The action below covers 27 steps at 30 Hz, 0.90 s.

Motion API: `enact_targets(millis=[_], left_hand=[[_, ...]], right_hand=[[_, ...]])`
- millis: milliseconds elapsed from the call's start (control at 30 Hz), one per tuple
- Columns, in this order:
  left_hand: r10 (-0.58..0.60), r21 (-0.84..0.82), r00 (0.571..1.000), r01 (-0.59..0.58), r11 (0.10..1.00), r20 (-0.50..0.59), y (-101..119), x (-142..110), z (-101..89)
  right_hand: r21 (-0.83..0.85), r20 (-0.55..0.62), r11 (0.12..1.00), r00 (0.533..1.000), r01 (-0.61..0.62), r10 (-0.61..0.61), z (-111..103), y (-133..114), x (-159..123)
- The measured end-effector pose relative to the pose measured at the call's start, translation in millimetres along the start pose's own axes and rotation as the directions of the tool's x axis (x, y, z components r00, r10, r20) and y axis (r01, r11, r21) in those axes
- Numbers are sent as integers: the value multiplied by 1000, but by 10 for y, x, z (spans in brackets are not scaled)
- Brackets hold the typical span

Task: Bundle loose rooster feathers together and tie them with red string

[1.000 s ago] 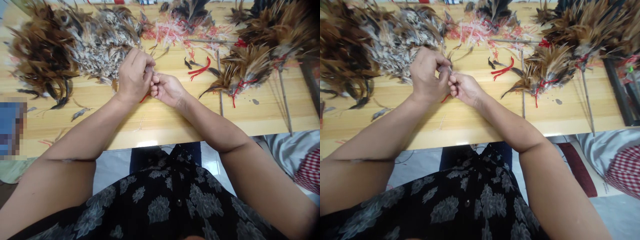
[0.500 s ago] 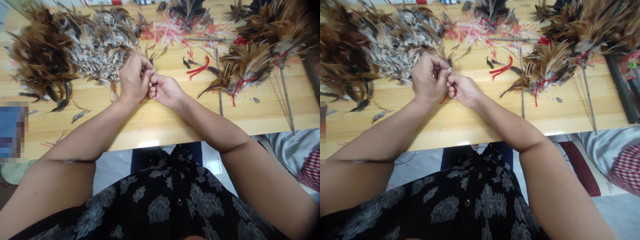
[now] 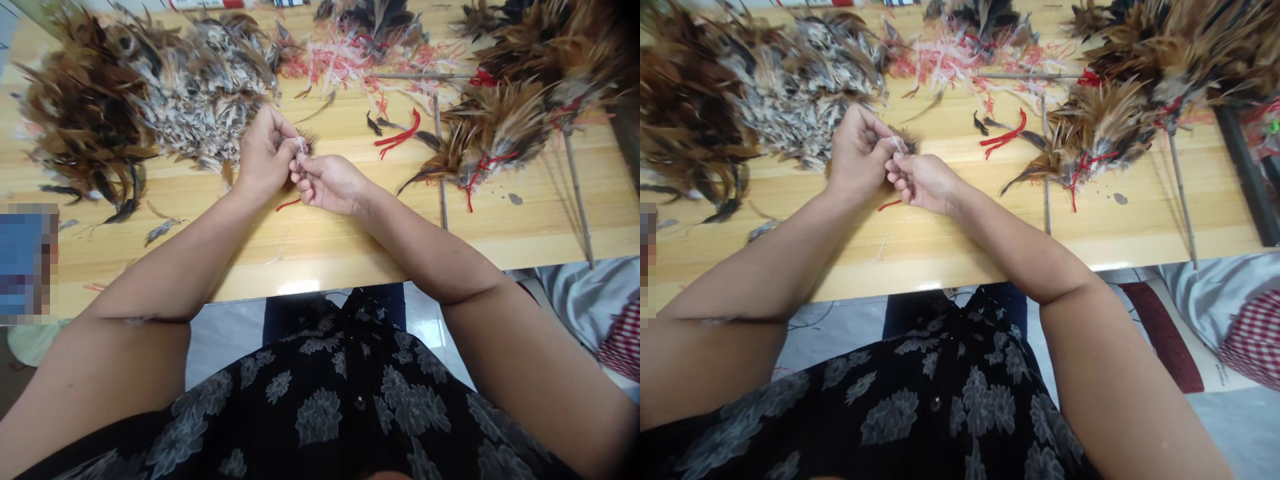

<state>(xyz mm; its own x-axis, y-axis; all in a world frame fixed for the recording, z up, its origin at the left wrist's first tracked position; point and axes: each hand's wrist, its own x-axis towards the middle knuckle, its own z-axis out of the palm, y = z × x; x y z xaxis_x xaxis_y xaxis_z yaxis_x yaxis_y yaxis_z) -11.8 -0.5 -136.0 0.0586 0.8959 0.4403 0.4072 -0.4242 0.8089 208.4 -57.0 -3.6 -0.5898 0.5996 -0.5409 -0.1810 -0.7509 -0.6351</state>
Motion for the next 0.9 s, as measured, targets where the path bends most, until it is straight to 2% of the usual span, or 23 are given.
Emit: enact_targets(millis=[100, 200, 300, 400, 467, 533, 667, 800, 900], left_hand=[[-24, -83, 999, 26, 996, 22, -164, 42, -20], [-22, -82, 999, 25, 996, 36, -148, 29, -60], [-20, -19, 995, 21, 1000, 93, 60, -29, -93], [-121, 70, 988, 115, 991, 100, 393, -100, -108], [-170, 104, 982, 162, 981, 77, 589, -130, -109], [-179, 140, 979, 165, 976, 96, 702, -141, -103], [-153, 177, 962, 114, 977, 227, 714, -129, -63], [-160, 51, 971, 154, 987, 177, 706, -109, -37], [-171, 19, 962, 170, 985, 213, 737, -119, -77]], right_hand=[[-142, -28, 986, 996, 83, -88, -67, -9, 44], [-319, -89, 906, 942, 279, -322, -185, -17, 161], [-493, -64, 758, 851, 427, -521, -333, -38, 310], [-674, 49, 563, 790, 478, -611, -444, -48, 431], [-768, 108, 430, 759, 474, -642, -474, -40, 475], [-827, 134, 342, 747, 446, -651, -474, -29, 489], [-898, 140, 225, 732, 377, -667, -431, -49, 437], [-954, 146, 112, 758, 278, -636, -356, -116, 307], [-980, 139, 36, 798, 197, -587, -297, -152, 216]])
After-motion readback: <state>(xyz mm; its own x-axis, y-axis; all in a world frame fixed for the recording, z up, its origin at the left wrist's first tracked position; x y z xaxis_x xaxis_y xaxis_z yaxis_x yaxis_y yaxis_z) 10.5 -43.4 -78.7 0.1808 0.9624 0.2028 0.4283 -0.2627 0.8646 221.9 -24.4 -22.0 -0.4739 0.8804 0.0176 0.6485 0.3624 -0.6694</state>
